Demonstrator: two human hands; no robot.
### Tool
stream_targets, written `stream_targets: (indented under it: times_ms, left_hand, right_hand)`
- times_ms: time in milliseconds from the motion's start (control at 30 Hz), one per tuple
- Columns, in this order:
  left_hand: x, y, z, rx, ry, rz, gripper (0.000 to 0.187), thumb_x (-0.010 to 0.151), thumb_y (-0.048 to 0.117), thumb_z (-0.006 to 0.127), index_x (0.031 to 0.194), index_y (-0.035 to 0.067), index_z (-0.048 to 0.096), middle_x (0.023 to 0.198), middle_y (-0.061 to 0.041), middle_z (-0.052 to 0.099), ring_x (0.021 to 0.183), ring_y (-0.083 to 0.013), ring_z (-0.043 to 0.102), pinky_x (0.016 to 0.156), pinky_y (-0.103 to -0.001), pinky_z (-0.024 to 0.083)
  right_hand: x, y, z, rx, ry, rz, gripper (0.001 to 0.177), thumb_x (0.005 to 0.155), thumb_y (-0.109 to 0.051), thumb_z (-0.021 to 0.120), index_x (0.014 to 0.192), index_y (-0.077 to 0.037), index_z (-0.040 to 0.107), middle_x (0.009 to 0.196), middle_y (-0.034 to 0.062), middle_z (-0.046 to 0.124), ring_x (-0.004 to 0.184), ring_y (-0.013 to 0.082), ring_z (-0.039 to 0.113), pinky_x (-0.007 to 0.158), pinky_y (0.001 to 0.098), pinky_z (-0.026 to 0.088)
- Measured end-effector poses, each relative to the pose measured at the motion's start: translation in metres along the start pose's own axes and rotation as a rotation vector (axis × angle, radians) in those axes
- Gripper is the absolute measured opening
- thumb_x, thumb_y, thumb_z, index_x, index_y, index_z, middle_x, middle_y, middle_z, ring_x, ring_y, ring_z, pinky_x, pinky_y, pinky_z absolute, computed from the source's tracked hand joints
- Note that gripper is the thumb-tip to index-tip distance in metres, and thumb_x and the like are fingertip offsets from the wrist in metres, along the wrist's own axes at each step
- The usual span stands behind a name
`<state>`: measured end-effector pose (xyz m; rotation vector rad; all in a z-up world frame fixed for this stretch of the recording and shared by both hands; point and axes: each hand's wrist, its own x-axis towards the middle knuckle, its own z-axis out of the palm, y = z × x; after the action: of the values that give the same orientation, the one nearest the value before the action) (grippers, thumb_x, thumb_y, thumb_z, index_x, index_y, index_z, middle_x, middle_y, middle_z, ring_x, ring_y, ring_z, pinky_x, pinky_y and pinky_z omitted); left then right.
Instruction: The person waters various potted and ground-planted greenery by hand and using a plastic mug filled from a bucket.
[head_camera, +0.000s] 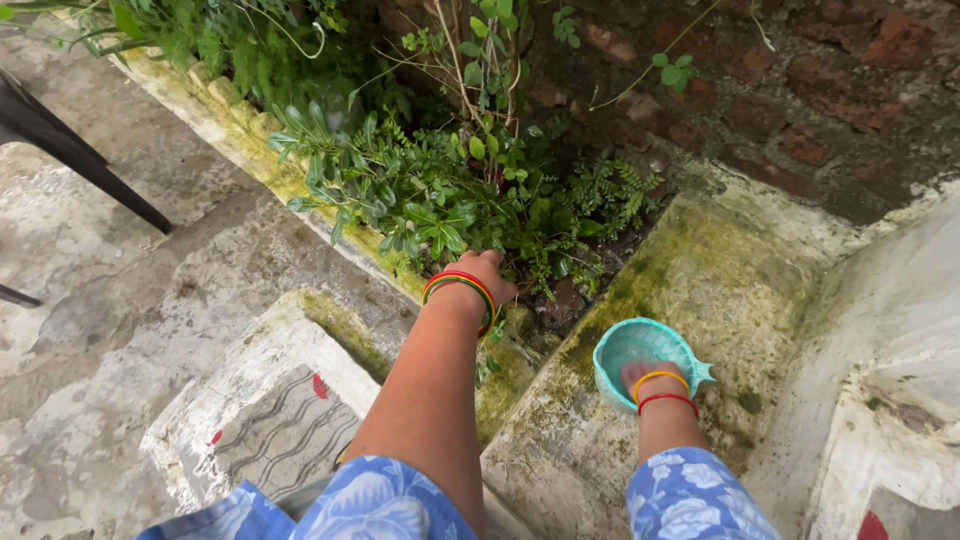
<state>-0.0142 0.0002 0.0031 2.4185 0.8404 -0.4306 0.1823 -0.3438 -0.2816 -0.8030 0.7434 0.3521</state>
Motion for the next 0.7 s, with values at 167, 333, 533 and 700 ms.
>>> stream_targets:
  times_ms: [167,333,533,700]
  left_hand:
    - [0.001,0.010,0.000,0.002,0.002,0.007,0.077,0.083,0.045,0.073,0.153,0.028,0.045,0.159,-0.010,0.040,0.142,-0.0328,0.046,0.116,-0.045,0.042]
    - [0.003,0.011,0.000,-0.004,0.009,0.012,0.075,0.082,0.043,0.073,0.152,0.028,0.048,0.159,-0.009,0.042,0.141,-0.0326,0.049,0.115,-0.045,0.043]
    - [0.008,0.011,0.001,0.001,0.022,0.010,0.074,0.083,0.046,0.072,0.151,0.028,0.049,0.158,-0.010,0.043,0.141,-0.0343,0.048,0.115,-0.047,0.043]
    - [0.011,0.015,0.004,-0.028,0.000,0.006,0.074,0.081,0.043,0.072,0.151,0.031,0.049,0.159,-0.008,0.041,0.141,-0.0345,0.048,0.113,-0.049,0.044]
  right_hand:
    - [-0.055,-0.021,0.156,0.430,-0.615,0.001,0.027,0.107,-0.016,0.046,0.081,-0.017,0.039,0.073,0.0003,0.036,0.064,0.0134,0.039,0.060,0.0273,0.044]
    - [-0.166,-0.084,0.328,-0.070,-1.265,-0.081,0.018,0.110,-0.005,0.054,0.127,-0.001,0.059,0.089,0.0052,0.061,0.076,0.0163,0.061,0.066,0.0280,0.053]
    - [-0.188,-0.091,0.400,-0.584,-0.972,-0.683,0.025,0.096,0.005,0.049,0.110,-0.002,0.069,0.105,0.0053,0.076,0.093,0.0152,0.077,0.080,0.0297,0.068]
    - [-0.096,-0.062,0.310,-0.467,-0.785,-0.605,0.006,0.099,-0.010,0.062,0.100,-0.005,0.063,0.068,0.0040,0.061,0.051,0.0151,0.057,0.042,0.0299,0.044]
